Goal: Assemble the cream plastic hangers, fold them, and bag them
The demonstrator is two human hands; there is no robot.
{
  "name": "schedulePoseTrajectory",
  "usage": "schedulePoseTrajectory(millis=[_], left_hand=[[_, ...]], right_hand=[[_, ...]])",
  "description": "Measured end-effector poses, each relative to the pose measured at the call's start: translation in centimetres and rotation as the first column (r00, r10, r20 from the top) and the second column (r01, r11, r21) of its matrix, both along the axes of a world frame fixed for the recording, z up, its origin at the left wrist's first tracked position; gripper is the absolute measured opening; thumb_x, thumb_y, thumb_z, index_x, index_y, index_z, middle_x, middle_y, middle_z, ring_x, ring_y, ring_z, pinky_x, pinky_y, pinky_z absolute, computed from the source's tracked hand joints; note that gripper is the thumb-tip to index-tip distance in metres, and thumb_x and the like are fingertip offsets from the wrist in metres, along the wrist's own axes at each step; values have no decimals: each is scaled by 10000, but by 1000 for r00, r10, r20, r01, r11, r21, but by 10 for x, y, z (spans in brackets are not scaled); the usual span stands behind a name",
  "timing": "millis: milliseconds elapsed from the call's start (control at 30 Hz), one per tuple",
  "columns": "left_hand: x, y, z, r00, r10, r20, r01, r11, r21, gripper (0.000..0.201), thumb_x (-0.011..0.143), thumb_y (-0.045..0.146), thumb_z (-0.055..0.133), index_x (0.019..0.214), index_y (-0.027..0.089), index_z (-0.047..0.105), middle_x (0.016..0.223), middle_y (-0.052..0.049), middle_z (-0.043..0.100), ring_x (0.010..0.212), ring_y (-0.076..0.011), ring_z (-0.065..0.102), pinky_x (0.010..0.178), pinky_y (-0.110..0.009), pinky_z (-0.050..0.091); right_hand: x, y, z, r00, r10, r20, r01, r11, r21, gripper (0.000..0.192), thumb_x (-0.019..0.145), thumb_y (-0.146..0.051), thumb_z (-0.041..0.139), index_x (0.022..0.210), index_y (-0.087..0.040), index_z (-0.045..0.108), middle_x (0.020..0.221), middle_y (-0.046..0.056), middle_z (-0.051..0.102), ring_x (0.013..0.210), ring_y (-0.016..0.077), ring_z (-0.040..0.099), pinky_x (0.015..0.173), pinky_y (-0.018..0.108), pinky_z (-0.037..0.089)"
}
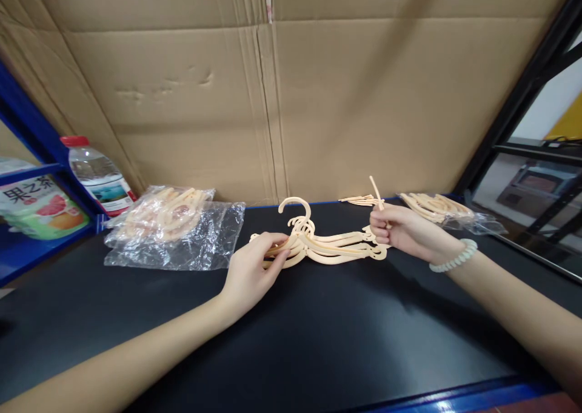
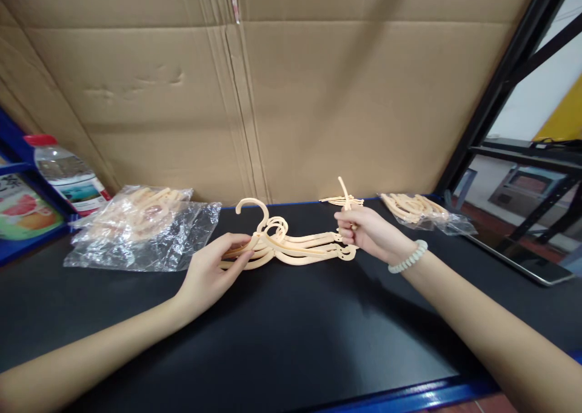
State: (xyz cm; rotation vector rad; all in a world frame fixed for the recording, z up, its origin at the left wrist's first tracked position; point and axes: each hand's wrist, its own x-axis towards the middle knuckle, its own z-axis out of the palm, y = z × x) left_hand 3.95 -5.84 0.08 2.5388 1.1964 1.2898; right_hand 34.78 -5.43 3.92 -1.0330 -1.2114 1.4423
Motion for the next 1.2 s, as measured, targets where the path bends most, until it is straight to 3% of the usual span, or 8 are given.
schedulePoseTrajectory(millis=[100, 300, 433, 533, 633, 767, 1033, 1200], left_hand=[[0, 0, 0, 1000, 3, -3, -3, 1000, -5, 121, 907, 266, 539, 998, 217, 602, 930, -32, 700, 843, -185, 673, 762, -314, 555], [0, 0, 0, 1000, 4, 3, -4, 1000, 0, 116, 911, 269, 535, 994, 223, 600, 935, -26, 701, 849, -186, 673, 766, -318, 553], [0, 0, 0, 1000, 11, 8, -11, 1000, -2, 120, 911, 270, 535, 1000, 220, 599, 932, -25, 701, 843, -185, 674, 764, -319, 552], [0, 0, 0, 1000, 13, 23, -12, 1000, -16, 124, 908, 270, 541, 1003, 216, 600, 938, -26, 699, 846, -184, 672, 772, -323, 553], [0, 0, -1, 999, 12, 36, -11, 1000, -26, 123, 909, 271, 545, 1005, 218, 601, 946, -25, 699, 856, -181, 672, 783, -321, 553], [-1, 0, 0, 999, 15, 44, -14, 1000, -26, 116, 906, 270, 549, 993, 215, 604, 945, -27, 700, 860, -185, 677, 775, -314, 555], [-1, 0, 0, 997, -12, 77, 13, 1000, -16, 106, 907, 250, 561, 986, 195, 604, 937, -36, 690, 859, -182, 676, 792, -312, 548], [-1, 0, -1, 996, -27, 90, 28, 1000, -5, 100, 905, 239, 569, 983, 183, 600, 934, -41, 684, 858, -179, 675, 795, -309, 545]], right_hand=[[4, 0, 4, 994, -59, 91, 58, 998, 21, 461, 796, -461, 653, 632, -234, 286, 556, -75, 246, 475, 93, 232, 436, 259, 262], [2, -3, 9, 984, -81, 158, 75, 996, 45, 281, 870, -427, 423, 684, -235, 337, 603, -36, 330, 493, 123, 316, 443, 271, 298], [-3, -9, 10, 981, 43, 192, -45, 999, 5, 383, 851, -469, 565, 665, -218, 345, 602, -56, 327, 481, 76, 261, 420, 228, 256], [-5, -11, 10, 972, 106, 210, -123, 990, 72, 378, 781, -486, 697, 718, -200, 457, 644, -48, 432, 508, 65, 352, 450, 211, 343], [-2, -10, 8, 959, 86, 269, -118, 987, 105, 333, 721, -454, 761, 826, -181, 601, 669, -32, 518, 528, 72, 442, 508, 234, 445], [3, -6, 4, 947, 83, 309, -116, 989, 92, 305, 725, -435, 762, 785, -170, 623, 684, -18, 555, 576, 84, 511, 563, 243, 491], [6, -4, -2, 938, 334, 97, -329, 942, -67, 233, 772, -316, 755, 810, -153, 593, 837, 28, 640, 788, 143, 633, 816, 344, 543], [7, -4, 0, 930, 365, 37, -354, 921, -164, 200, 802, -285, 733, 799, -153, 584, 920, 41, 652, 986, 210, 659, 941, 414, 515]])
